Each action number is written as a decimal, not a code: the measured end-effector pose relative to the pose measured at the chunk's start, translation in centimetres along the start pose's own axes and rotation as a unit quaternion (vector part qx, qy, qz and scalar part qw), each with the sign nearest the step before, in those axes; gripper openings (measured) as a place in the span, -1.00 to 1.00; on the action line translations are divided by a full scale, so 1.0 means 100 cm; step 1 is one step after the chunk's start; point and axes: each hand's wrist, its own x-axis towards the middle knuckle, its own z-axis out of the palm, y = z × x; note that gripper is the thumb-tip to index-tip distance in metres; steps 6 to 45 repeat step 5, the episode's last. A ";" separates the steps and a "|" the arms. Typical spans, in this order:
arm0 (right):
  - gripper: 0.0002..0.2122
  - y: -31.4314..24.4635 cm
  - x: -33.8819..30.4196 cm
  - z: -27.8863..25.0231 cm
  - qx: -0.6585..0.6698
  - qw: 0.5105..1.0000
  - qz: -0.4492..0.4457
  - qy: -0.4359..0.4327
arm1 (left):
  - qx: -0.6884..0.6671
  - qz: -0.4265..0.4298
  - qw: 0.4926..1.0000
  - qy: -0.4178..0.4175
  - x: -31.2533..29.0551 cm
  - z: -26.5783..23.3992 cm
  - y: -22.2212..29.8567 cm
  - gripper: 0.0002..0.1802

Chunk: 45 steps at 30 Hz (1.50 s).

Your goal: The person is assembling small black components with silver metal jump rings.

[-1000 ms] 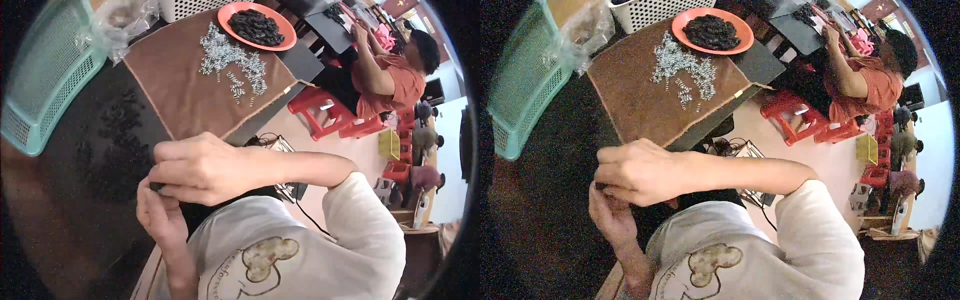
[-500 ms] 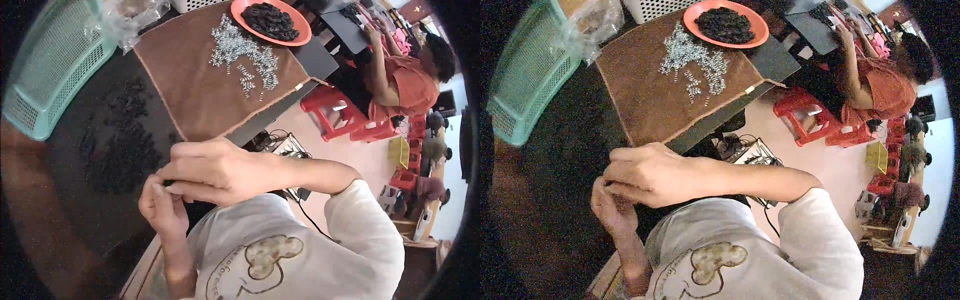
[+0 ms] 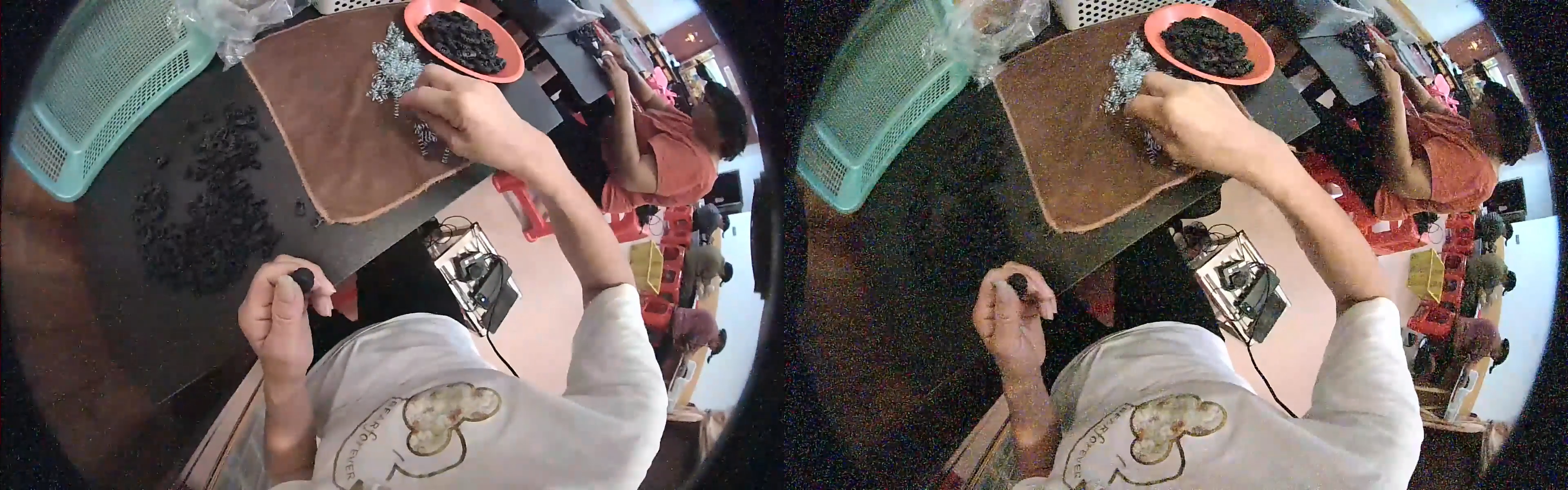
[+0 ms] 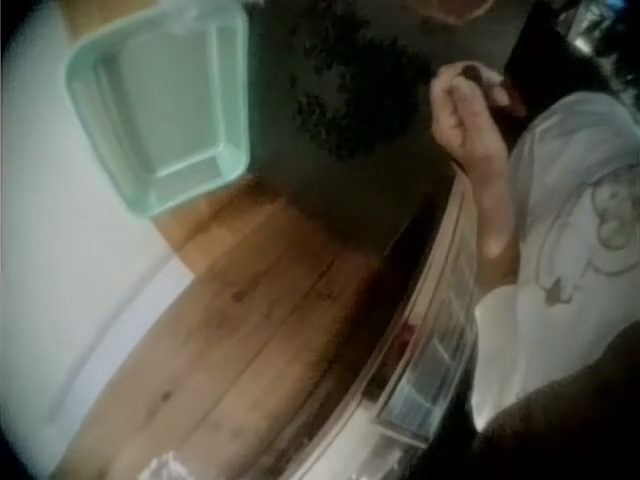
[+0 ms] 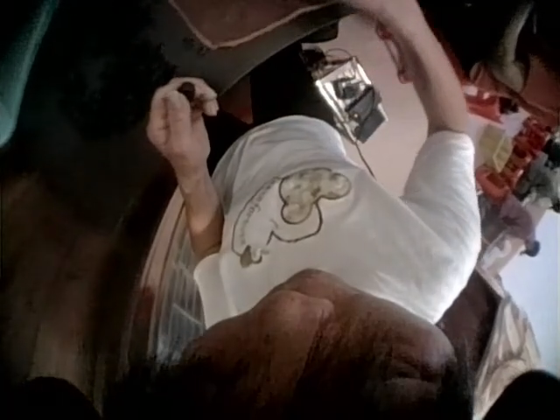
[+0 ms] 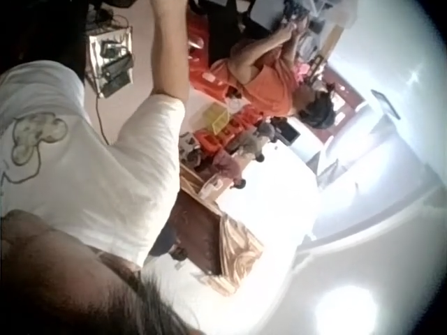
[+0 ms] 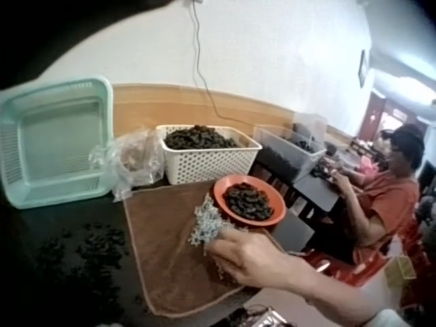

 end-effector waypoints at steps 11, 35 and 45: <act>-0.70 0.015 0.011 -0.002 -0.123 0.986 -0.028 -0.112 | -0.002 -0.005 1.000 -0.011 0.000 -0.002 -0.001 -0.71; -0.70 0.015 0.011 -0.002 -0.123 0.986 -0.028 -0.112 | -0.002 -0.005 1.000 -0.011 0.000 -0.002 -0.001 -0.71; -0.70 0.015 0.011 -0.002 -0.123 0.986 -0.028 -0.112 | -0.002 -0.005 1.000 -0.011 0.000 -0.002 -0.001 -0.71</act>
